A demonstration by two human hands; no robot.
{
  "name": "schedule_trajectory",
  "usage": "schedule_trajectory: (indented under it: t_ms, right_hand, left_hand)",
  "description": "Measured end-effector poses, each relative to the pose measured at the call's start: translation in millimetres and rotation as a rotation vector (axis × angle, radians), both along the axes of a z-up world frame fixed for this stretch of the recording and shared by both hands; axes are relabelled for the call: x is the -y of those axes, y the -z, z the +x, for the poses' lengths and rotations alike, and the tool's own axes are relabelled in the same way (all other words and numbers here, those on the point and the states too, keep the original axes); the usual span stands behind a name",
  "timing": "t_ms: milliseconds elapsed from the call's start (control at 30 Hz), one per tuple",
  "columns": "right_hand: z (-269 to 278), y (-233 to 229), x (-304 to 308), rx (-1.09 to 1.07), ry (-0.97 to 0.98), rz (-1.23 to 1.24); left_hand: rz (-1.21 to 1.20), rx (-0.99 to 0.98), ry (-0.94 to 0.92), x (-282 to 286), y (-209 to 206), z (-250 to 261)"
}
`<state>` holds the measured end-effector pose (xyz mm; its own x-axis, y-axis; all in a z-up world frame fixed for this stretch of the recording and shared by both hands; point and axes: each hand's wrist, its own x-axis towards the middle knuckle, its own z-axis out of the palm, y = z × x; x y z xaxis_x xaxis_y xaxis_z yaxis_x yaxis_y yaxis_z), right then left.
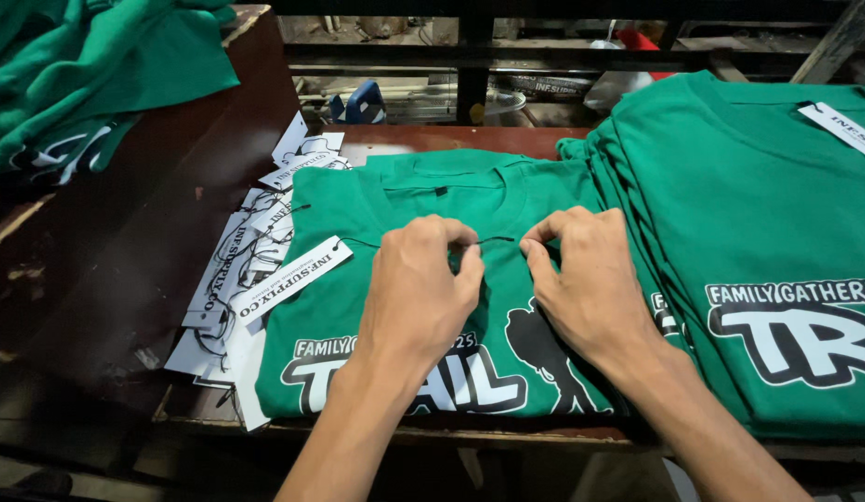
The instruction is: The person attaches tags to a stack of green t-shirts by threading a string through the collar and securing it with a tag. They then fold the t-shirts and place them on a pile.
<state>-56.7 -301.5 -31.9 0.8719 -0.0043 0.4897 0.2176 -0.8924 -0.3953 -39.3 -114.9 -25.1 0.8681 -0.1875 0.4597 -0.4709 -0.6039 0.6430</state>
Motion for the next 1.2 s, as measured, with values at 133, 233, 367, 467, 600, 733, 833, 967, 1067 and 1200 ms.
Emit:
schedule_trajectory:
  t_ms: [133,233,367,467,600,733,833,967,1067,1200]
  right_hand:
    - [6.4,7.6,9.1,-0.026,0.051,-0.013]
    - [10.9,13.0,14.8,-0.041,0.106,0.025]
    - [10.2,4.2,10.3,-0.011,0.108,0.004]
    - [3.1,1.0,8.4,-0.049,0.094,0.01]
    - [-6.0,-8.0,6.7,-0.099,0.068,0.056]
    - [-8.0,-11.6,1.6,-0.114,0.084,0.044]
    - [-6.0,-10.1,1.2,-0.105,0.076,0.046]
    - [-10.9,-15.5,-0.2,-0.099,0.019,0.081]
    - [-13.5,-16.2,0.3,-0.09,0.012,0.099]
    - [-10.1,-21.8,-9.7,-0.012,-0.065,0.093]
  left_hand:
    - [-0.012,-0.014,-0.002,-0.6,-7.9,-5.7]
    - [0.023,-0.039,-0.002,-0.1,-6.0,-8.1]
    - [0.015,-0.065,-0.013,-2.0,-15.1,-15.0]
    - [0.003,-0.078,-0.01,-2.0,-12.0,-18.1]
    - [0.001,-0.058,-0.025,-2.3,-12.0,-20.4]
    - [0.006,-0.045,-0.03,-1.1,-8.5,-19.3]
    - [0.003,-0.05,-0.034,-1.4,-7.7,-19.3]
    - [-0.004,-0.034,-0.026,-2.5,-6.6,-19.3]
    - [-0.014,-0.039,-0.024,-3.5,-5.8,-18.4]
    - [-0.029,-0.037,-0.024,-3.4,-4.6,-17.2]
